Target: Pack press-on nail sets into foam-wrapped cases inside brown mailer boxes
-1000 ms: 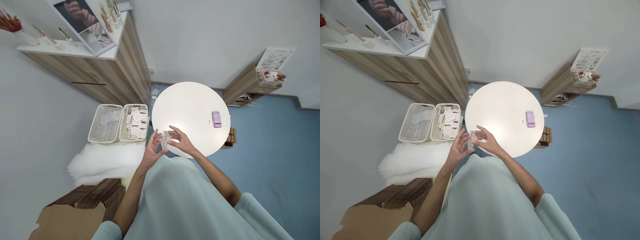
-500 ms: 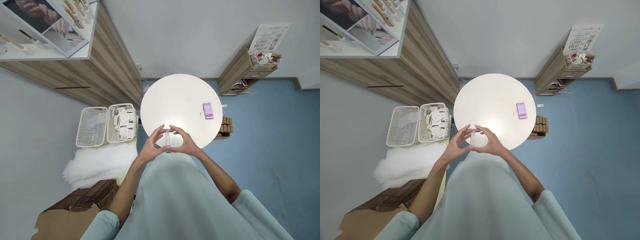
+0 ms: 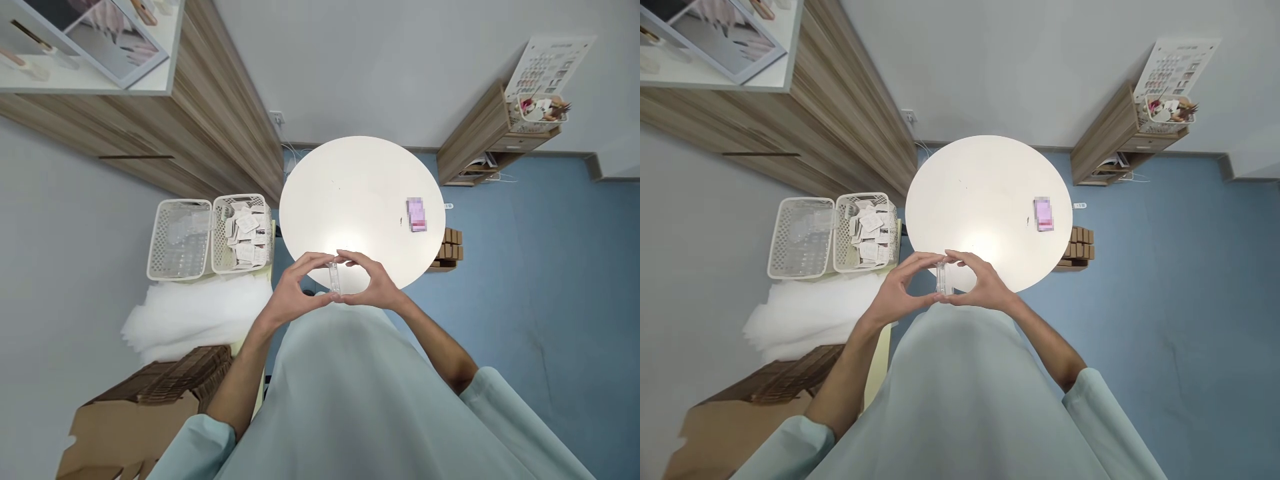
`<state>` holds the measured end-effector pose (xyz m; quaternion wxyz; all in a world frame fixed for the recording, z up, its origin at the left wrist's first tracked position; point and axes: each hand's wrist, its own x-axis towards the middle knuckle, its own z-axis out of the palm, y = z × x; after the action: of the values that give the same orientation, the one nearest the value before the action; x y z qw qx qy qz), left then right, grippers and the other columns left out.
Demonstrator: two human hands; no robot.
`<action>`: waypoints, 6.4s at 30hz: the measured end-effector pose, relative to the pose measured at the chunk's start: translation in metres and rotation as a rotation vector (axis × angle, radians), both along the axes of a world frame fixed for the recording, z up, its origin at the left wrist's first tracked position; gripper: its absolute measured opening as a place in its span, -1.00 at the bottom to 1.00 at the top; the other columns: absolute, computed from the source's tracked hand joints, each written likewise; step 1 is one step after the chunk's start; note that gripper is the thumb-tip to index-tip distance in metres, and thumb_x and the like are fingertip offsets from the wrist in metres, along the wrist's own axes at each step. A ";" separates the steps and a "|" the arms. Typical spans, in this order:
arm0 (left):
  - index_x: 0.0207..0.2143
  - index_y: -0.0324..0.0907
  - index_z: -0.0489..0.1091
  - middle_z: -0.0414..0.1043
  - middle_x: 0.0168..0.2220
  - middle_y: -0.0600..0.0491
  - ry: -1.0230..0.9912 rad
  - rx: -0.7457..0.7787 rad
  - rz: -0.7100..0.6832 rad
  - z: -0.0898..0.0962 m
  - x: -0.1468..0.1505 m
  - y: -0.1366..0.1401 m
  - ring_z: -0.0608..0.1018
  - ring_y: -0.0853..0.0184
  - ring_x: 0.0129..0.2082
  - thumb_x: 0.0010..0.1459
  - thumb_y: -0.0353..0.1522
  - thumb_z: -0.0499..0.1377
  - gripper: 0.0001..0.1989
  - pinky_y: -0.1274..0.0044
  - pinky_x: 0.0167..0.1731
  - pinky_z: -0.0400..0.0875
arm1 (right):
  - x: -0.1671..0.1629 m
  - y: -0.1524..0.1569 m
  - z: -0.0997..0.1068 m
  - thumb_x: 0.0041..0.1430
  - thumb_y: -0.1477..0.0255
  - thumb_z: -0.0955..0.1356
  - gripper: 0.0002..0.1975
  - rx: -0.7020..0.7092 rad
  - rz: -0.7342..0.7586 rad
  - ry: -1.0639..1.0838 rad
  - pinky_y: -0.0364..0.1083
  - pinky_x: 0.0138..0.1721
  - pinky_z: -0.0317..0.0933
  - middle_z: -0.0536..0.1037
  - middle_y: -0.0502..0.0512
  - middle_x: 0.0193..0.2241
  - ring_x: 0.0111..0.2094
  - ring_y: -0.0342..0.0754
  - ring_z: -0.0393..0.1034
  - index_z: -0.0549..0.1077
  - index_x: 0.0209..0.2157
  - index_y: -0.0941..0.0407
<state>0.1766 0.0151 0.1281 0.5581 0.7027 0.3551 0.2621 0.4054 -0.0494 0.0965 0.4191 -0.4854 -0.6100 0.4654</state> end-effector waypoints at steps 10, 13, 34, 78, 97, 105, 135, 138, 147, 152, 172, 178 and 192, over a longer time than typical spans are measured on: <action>0.28 0.13 0.54 0.54 0.18 -0.08 -0.015 0.017 0.012 -0.010 -0.019 -0.003 0.56 0.02 0.23 0.13 -0.17 0.53 -0.34 0.13 0.30 0.46 | -0.014 0.001 0.006 0.14 0.15 0.62 -0.08 -0.003 0.045 -0.073 0.23 0.26 0.43 0.59 0.10 0.23 0.19 0.17 0.53 0.30 0.47 -0.19; 0.24 0.08 0.56 0.55 0.15 -0.09 -0.028 0.035 0.028 -0.012 -0.022 -0.003 0.56 0.01 0.23 0.11 -0.16 0.53 -0.37 0.12 0.30 0.45 | -0.019 0.001 0.012 0.15 0.14 0.62 -0.15 0.011 0.035 -0.118 0.22 0.27 0.43 0.59 0.10 0.22 0.20 0.17 0.52 0.36 0.42 -0.18; 0.26 -0.01 0.51 0.54 0.12 -0.11 -0.213 -0.240 0.124 -0.013 -0.054 0.004 0.66 0.12 0.00 0.05 -0.10 0.57 -0.26 0.30 -0.01 0.65 | -0.008 0.016 0.041 0.12 0.05 0.64 -0.11 0.029 -0.008 -0.071 0.29 0.27 0.40 0.55 0.06 0.28 0.22 0.24 0.47 0.35 0.42 -0.21; 0.53 0.02 0.14 0.31 0.45 -0.24 -0.104 -0.447 0.581 -0.094 -0.111 -0.036 0.65 0.05 0.14 0.19 -0.16 0.47 -0.05 0.23 0.05 0.65 | -0.072 0.111 -0.124 0.38 0.11 0.43 -0.68 -0.436 -0.030 -0.269 -0.01 -0.09 0.47 0.70 0.12 -0.21 -0.25 0.01 0.62 0.61 -0.10 0.08; 0.49 0.01 0.21 0.30 0.46 -0.26 -0.097 -0.436 0.779 -0.095 -0.180 -0.058 0.67 0.11 0.10 0.18 -0.16 0.48 -0.10 0.26 0.10 0.60 | -0.114 0.112 -0.255 0.36 0.34 0.44 -0.66 -0.556 0.081 -0.967 -0.03 -0.22 0.27 0.48 0.36 0.11 -0.13 0.09 0.49 0.32 0.06 0.12; 0.49 0.00 0.21 0.28 0.47 -0.26 -0.155 -0.480 0.679 -0.094 -0.142 -0.039 0.66 0.08 0.12 0.12 -0.16 0.51 -0.05 0.26 0.08 0.62 | -0.064 0.094 -0.204 0.43 0.35 0.30 -0.79 -0.473 0.032 -0.656 -0.07 -0.30 0.18 0.65 0.15 -0.17 -0.38 0.00 0.41 0.38 0.05 0.05; 0.46 0.05 0.28 0.25 0.50 -0.21 -0.200 -0.409 0.352 -0.060 -0.009 -0.001 0.58 0.09 0.22 0.13 -0.08 0.51 -0.09 0.26 0.20 0.54 | -0.006 0.031 -0.003 0.40 0.23 0.44 -0.80 -0.156 -0.030 -0.295 -0.05 -0.27 0.33 0.66 0.00 -0.08 -0.45 -0.11 0.42 0.55 0.00 -0.06; 0.45 0.06 0.30 0.25 0.50 -0.19 -0.204 -0.404 0.367 -0.059 -0.008 -0.001 0.58 0.09 0.23 0.12 -0.08 0.52 -0.10 0.25 0.22 0.52 | -0.007 0.028 -0.002 0.43 0.27 0.43 -0.82 -0.092 -0.007 -0.351 -0.06 -0.27 0.31 0.63 0.02 -0.07 -0.43 -0.10 0.42 0.57 0.02 -0.07; 0.47 0.04 0.27 0.24 0.50 -0.20 -0.234 -0.436 0.369 -0.057 -0.008 -0.007 0.60 0.12 0.19 0.15 -0.11 0.51 -0.10 0.27 0.20 0.54 | -0.011 0.020 -0.004 0.40 0.16 0.48 -0.77 -0.019 -0.072 -0.450 -0.08 -0.38 0.25 0.55 0.09 -0.02 -0.36 -0.09 0.41 0.65 0.00 -0.10; 0.47 0.05 0.26 0.23 0.51 -0.21 -0.243 -0.466 0.345 -0.054 -0.011 -0.008 0.66 0.15 0.09 0.16 -0.11 0.50 -0.10 0.25 0.17 0.58 | -0.004 0.036 -0.006 0.35 -0.04 0.46 -0.60 -0.110 -0.405 -0.252 -0.06 -0.32 0.35 0.61 0.10 -0.15 -0.37 -0.07 0.41 0.66 -0.08 -0.02; 0.39 -0.02 0.37 0.39 0.42 -0.15 -0.340 -0.599 0.422 -0.068 -0.026 -0.016 0.57 0.05 0.28 0.19 -0.17 0.50 -0.23 0.28 0.21 0.57 | -0.014 0.034 0.008 0.49 0.04 0.38 -0.63 0.106 -0.225 -0.172 -0.10 -0.35 0.39 0.55 0.10 -0.21 -0.29 -0.09 0.44 0.69 -0.01 -0.01; 0.35 -0.06 0.42 0.40 0.41 -0.17 -0.418 -0.608 0.480 -0.067 -0.028 -0.015 0.54 0.04 0.32 0.39 0.01 0.27 -0.39 0.29 0.16 0.60 | -0.012 0.007 0.001 0.52 0.23 0.40 -0.78 0.179 -0.047 -0.241 -0.11 -0.41 0.35 0.51 0.06 -0.19 -0.38 -0.15 0.39 0.66 0.06 -0.07; 0.39 0.00 0.36 0.37 0.43 -0.16 -0.335 -0.496 0.443 -0.074 -0.030 -0.014 0.62 0.14 0.16 0.26 -0.21 0.41 -0.32 0.33 0.08 0.63 | -0.023 -0.006 -0.014 0.21 -0.11 0.52 -0.48 -0.467 -0.188 0.026 -0.12 -0.48 0.29 0.62 0.03 -0.30 -0.49 -0.14 0.43 0.60 -0.10 0.05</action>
<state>0.1470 0.0008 0.0538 0.6916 0.3995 0.4549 0.3939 0.3820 -0.0553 0.0821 0.3448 -0.6176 -0.4328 0.5588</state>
